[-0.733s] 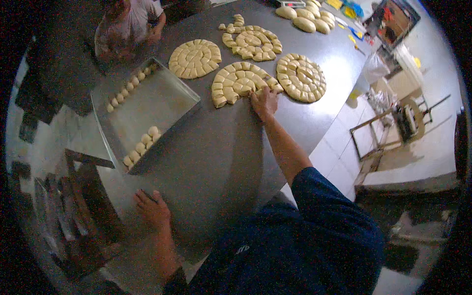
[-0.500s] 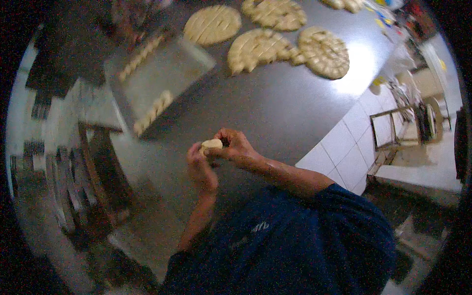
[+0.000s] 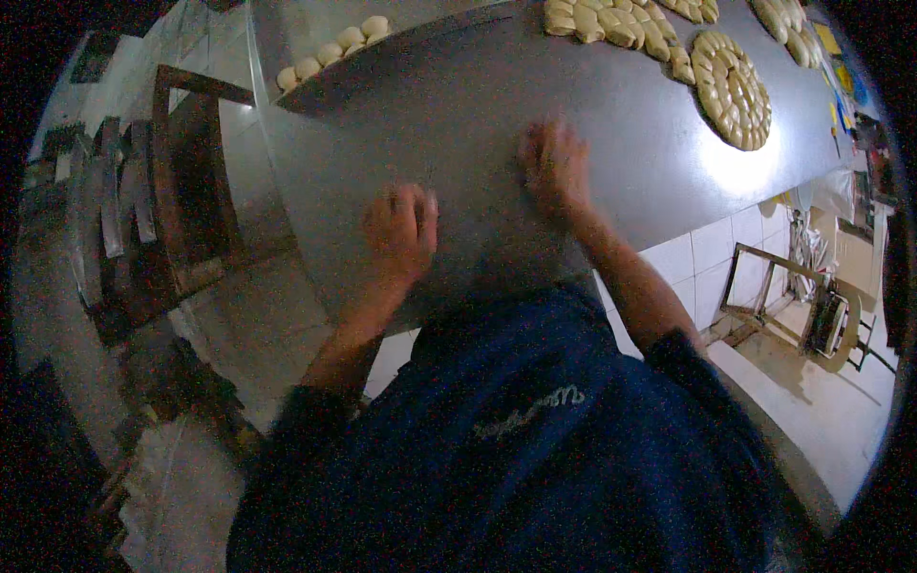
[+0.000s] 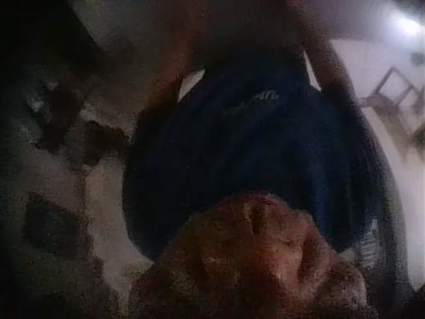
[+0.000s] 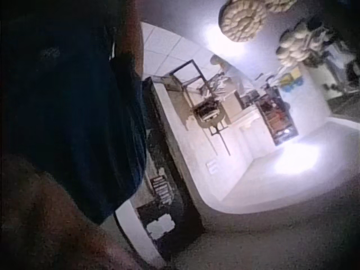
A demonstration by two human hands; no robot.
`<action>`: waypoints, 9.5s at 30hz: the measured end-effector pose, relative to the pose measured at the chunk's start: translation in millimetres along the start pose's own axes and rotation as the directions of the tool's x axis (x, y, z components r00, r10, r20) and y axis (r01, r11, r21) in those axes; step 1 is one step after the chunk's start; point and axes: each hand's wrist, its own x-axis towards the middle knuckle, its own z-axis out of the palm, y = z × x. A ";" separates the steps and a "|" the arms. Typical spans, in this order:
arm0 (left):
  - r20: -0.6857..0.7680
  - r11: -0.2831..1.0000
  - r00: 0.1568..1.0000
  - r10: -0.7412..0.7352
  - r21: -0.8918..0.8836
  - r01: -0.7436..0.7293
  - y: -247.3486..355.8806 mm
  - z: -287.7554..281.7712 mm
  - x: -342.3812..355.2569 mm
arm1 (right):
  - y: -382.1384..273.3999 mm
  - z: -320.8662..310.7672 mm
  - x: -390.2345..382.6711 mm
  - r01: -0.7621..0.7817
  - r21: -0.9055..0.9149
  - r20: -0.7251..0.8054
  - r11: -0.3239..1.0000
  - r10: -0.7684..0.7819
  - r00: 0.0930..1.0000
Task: The person rolls dough by hand into small balls and places them in a metal tray on a large preparation table.
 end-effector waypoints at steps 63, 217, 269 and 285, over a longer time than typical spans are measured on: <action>-0.414 0.859 0.791 -0.450 0.039 0.510 -128.1 -12.5 40.1 | -236.6 45.4 34.9 0.177 0.610 0.208 0.773 -0.372 0.905; -0.289 0.802 0.846 -0.447 0.289 0.522 -102.8 -26.3 42.9 | 101.1 -12.7 156.2 0.056 -0.107 -0.346 0.993 -0.089 0.934; -0.147 0.985 0.974 -0.172 0.006 0.175 7.7 36.4 72.0 | 103.9 -38.5 -22.2 0.015 -0.191 0.001 0.981 -0.015 1.000; -0.028 0.970 0.993 -0.113 0.211 0.116 -96.7 18.7 24.3 | 191.6 -55.8 -2.0 0.235 -0.049 -0.170 0.971 -0.240 0.956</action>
